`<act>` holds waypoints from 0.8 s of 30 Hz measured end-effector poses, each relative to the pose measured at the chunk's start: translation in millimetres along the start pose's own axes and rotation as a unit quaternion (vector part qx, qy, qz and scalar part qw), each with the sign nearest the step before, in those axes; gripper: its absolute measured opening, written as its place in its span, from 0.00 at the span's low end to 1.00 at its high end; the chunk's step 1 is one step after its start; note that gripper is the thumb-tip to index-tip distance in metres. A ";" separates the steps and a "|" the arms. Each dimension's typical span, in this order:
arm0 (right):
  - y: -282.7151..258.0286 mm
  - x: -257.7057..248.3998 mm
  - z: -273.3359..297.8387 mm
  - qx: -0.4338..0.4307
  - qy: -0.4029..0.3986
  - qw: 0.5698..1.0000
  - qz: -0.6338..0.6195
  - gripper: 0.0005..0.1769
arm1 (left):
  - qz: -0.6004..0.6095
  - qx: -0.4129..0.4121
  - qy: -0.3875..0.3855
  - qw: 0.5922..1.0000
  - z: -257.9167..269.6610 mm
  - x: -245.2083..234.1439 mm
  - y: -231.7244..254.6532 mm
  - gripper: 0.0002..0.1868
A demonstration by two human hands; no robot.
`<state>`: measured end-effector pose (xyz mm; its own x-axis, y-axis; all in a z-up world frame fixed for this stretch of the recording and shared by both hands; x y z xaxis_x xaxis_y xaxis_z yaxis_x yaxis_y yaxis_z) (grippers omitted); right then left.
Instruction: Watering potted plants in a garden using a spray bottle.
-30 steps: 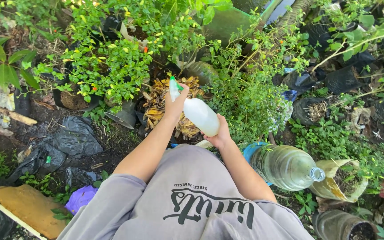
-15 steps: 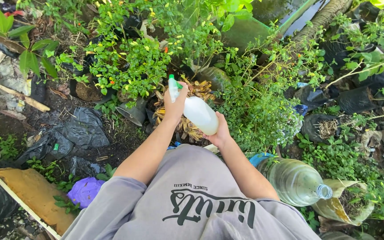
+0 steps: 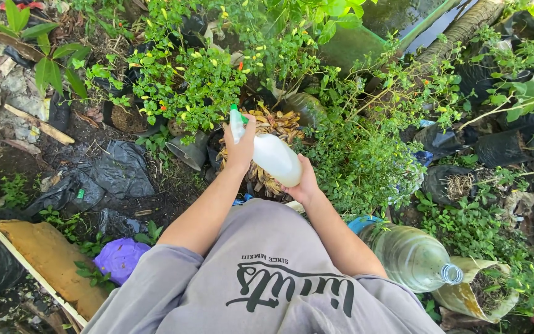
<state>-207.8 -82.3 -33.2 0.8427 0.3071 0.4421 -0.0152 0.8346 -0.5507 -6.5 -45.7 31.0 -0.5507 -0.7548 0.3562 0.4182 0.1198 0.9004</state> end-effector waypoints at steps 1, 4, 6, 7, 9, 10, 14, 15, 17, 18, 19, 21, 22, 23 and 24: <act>2.4 -1.3 -2.7 0.000 0.000 1.000 0.000 0.33 | 0.000 0.000 0.000 1.000 -3.7 -4.0 -7.7 0.13; 9.8 -3.4 -8.7 0.012 -0.005 1.000 0.003 0.32 | 0.028 0.044 -0.003 0.999 -8.1 -13.4 -19.7 0.12; 11.7 -3.2 -10.7 0.020 -0.008 1.000 0.011 0.31 | 0.018 -0.005 0.058 0.998 -4.4 -16.6 -17.8 0.10; 10.2 -1.5 -9.4 0.021 -0.008 1.000 0.010 0.31 | 0.018 -0.005 0.058 0.998 -4.2 -19.2 -19.9 0.10; 7.4 1.0 -6.9 0.037 0.017 0.999 0.022 0.30 | 0.057 0.003 0.024 0.998 -4.3 -23.1 -23.8 0.08; 7.5 1.9 -8.2 0.037 0.016 0.999 0.022 0.30 | 0.057 0.004 0.025 0.998 -4.5 -26.7 -25.3 0.08; 7.5 5.0 -10.1 0.060 0.030 0.997 0.034 0.29 | 0.072 0.020 0.038 0.996 -2.4 -38.7 -26.5 0.05; 7.8 6.5 -10.4 0.069 0.033 0.996 0.038 0.28 | 0.071 0.015 0.051 0.996 -1.3 -42.2 -25.8 0.05; 5.3 7.7 -14.4 0.069 0.000 0.995 0.068 0.29 | 0.083 0.012 0.071 0.994 -6.2 -54.6 -33.6 0.04; 4.0 9.3 -16.8 0.067 -0.033 0.992 0.098 0.30 | 0.096 0.010 0.090 0.991 -9.0 -61.3 -37.3 0.03; 2.9 11.2 -18.2 0.070 -0.034 0.992 0.099 0.30 | 0.095 0.010 0.092 0.991 -9.1 -66.2 -37.1 0.03; -1.8 15.0 -21.9 0.044 -0.032 0.986 0.158 0.28 | 0.105 -0.046 0.189 0.975 -9.1 -78.5 -39.1 0.05; -3.8 19.9 -20.7 0.045 -0.034 0.986 0.159 0.28 | 0.106 -0.046 0.191 0.975 -6.4 -81.8 -34.7 0.05; -6.3 24.2 -19.9 0.054 -0.015 0.985 0.166 0.28 | 0.112 -0.031 0.175 0.978 -4.1 -84.5 -29.4 0.05; -8.7 28.7 -19.1 0.062 0.005 0.983 0.172 0.27 | 0.119 -0.016 0.159 0.980 -1.8 -87.3 -24.0 0.05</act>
Point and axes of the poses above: each hand's wrist, its own z-axis away from the middle knuckle, its own x-axis out of the palm, y = z × x, the point moved 2 cm from there along -z, towards the middle knuckle, and after that the axes turned 7 degrees about z, right-handed, at the moved point
